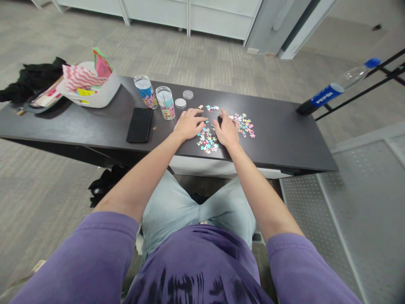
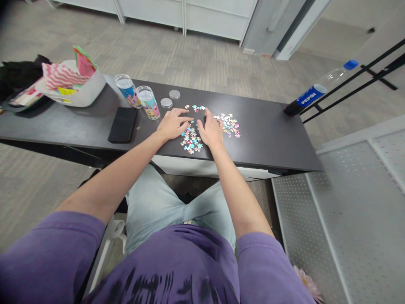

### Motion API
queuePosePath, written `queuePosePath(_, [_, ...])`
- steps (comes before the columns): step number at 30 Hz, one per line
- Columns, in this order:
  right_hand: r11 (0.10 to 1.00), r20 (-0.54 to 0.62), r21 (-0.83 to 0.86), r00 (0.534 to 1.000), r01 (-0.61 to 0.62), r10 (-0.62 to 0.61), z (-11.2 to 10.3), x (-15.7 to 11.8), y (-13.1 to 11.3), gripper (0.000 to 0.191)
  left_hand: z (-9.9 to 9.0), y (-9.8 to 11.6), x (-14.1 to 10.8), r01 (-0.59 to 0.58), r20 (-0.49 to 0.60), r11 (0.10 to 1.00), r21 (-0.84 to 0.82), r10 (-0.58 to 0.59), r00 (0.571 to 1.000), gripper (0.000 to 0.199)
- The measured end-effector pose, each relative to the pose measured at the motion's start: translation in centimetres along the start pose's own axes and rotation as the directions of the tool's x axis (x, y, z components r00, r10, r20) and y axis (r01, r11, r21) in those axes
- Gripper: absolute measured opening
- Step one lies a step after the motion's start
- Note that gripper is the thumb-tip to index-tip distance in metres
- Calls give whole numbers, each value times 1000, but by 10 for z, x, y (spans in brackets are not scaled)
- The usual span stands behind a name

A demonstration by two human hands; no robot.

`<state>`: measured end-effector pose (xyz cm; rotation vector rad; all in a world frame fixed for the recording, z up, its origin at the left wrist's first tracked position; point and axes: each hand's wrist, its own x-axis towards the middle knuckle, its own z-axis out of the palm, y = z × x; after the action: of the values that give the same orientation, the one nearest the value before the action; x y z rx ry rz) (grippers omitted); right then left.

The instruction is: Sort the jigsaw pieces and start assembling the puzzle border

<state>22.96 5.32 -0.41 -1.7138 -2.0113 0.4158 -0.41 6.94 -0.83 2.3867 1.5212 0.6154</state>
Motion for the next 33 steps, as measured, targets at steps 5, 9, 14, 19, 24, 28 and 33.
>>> queuePosePath(5, [986, -141, 42, 976, -161, 165, -7, -7, 7, 77, -2, 3, -2, -8, -45, 999, -38, 6, 999, 59])
queuePosePath(9, [995, -78, -12, 993, -95, 94, -9, -14, 12, 80, 1, 5, 0, 43, -41, 998, -37, -45, 998, 50])
queuePosePath(14, [993, 35, -119, 999, -12, 16, -5, -16, 14, 77, 3, 4, 2, 67, -54, 997, -48, -70, 996, 40])
queuePosePath(19, [982, 25, -182, 998, -50, 56, -13, -19, 25, 81, 2, 5, 2, 70, -42, 996, -63, -72, 997, 39])
queuePosePath(24, [962, 54, -258, 993, -86, 104, -37, -39, 35, 89, 2, 7, 3, 79, -41, 996, -47, -81, 996, 40])
queuePosePath(28, [935, 134, -355, 989, -4, 55, -66, -84, 51, 87, 2, 9, 4, 68, -27, 996, -61, -70, 997, 43])
queuePosePath(33, [889, 213, -457, 974, 26, 81, -93, -128, 78, 88, 1, 10, 3, 25, -25, 994, -109, -28, 999, 47])
